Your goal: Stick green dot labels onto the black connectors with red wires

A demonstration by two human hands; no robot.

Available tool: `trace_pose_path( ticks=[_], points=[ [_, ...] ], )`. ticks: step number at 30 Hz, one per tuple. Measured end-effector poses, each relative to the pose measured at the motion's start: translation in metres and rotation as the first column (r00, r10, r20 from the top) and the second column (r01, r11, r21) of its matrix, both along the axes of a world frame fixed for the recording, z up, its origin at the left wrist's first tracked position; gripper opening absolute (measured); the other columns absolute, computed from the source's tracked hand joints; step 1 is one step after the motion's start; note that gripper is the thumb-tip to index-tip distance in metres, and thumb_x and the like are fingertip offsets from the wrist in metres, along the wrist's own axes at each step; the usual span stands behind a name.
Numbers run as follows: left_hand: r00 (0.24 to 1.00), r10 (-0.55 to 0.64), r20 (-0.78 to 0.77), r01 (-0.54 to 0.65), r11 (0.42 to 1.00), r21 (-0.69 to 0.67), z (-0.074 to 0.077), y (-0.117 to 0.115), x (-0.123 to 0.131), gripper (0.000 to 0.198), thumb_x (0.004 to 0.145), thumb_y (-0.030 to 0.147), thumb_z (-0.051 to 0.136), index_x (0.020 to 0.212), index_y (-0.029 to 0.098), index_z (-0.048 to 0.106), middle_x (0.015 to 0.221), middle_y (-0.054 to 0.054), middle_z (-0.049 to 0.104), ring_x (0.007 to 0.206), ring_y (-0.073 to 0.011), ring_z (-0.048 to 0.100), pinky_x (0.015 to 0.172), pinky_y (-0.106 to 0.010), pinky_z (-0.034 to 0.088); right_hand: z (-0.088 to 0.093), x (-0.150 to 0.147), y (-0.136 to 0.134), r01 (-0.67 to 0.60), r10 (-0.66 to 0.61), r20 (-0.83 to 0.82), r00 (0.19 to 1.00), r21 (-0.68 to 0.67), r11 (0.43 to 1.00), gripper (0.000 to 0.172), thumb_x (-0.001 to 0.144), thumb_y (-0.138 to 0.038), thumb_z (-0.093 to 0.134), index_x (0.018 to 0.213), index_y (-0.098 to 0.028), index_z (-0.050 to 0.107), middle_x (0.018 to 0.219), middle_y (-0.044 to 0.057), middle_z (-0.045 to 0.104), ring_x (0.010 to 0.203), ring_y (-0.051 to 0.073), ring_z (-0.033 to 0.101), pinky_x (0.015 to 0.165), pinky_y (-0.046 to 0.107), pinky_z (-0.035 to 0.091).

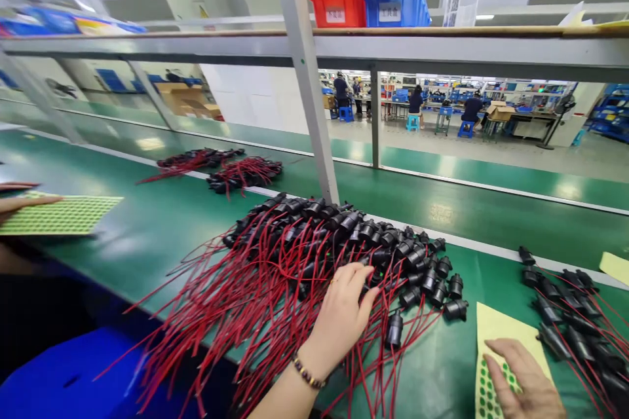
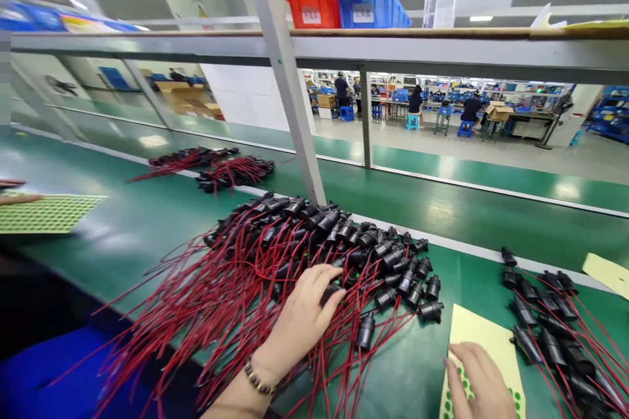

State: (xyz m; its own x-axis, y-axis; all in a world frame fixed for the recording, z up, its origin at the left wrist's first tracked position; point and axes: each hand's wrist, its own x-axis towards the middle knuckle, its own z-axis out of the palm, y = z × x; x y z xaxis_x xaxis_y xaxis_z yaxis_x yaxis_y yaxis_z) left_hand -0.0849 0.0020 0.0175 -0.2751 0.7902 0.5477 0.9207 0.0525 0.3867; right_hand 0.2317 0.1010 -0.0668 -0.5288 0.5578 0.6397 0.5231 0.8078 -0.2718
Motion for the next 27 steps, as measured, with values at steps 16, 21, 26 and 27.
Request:
trace_pose_path(
  ticks=[16,21,26,27],
  points=[
    [0.693,-0.626,-0.358,0.639,0.763,-0.095,-0.153,0.023,0.156,0.014,0.096,0.023,0.05,0.091,0.02,0.063,0.102,0.001,0.073,0.1,-0.0155,0.066,0.102,-0.029,0.044,-0.01,0.035,0.037,0.217,-0.054,0.487,0.872,-0.285,0.934,0.025,0.087,-0.009,0.047,0.082,-0.022,0.068,0.084,0.005,0.063,0.083,0.02,0.061,0.075,0.031,0.046],
    [0.683,-0.659,-0.315,0.643,0.747,-0.167,-0.154,0.021,0.155,0.014,0.096,0.023,0.051,0.089,0.019,0.063,0.101,0.0,0.073,0.102,-0.0159,0.065,0.103,-0.029,0.043,-0.021,0.033,0.043,0.167,-0.014,0.477,0.879,-0.281,0.945,0.023,0.087,-0.012,0.048,0.073,-0.021,0.064,0.081,0.004,0.062,0.078,0.02,0.061,0.069,0.03,0.046],
    [0.7,-0.705,-0.116,0.661,0.701,-0.27,-0.142,0.02,0.16,0.016,0.095,0.02,0.05,0.094,0.021,0.066,0.1,-0.007,0.074,0.101,-0.0219,0.067,0.099,-0.034,0.047,-0.029,0.048,0.042,-0.027,0.093,0.318,0.944,-0.209,0.978,0.018,0.089,-0.021,0.051,0.076,-0.024,0.063,0.08,0.002,0.06,0.073,0.017,0.061,0.065,0.029,0.05],
    [0.699,-0.709,-0.092,0.663,0.691,-0.286,-0.136,0.019,0.158,0.016,0.095,0.019,0.05,0.096,0.021,0.066,0.099,-0.008,0.074,0.102,-0.0235,0.067,0.098,-0.035,0.047,-0.03,0.053,0.041,-0.048,0.093,0.253,0.963,-0.177,0.983,0.017,0.089,-0.023,0.052,0.079,-0.025,0.064,0.083,0.002,0.061,0.075,0.017,0.062,0.066,0.029,0.051]
  ],
)
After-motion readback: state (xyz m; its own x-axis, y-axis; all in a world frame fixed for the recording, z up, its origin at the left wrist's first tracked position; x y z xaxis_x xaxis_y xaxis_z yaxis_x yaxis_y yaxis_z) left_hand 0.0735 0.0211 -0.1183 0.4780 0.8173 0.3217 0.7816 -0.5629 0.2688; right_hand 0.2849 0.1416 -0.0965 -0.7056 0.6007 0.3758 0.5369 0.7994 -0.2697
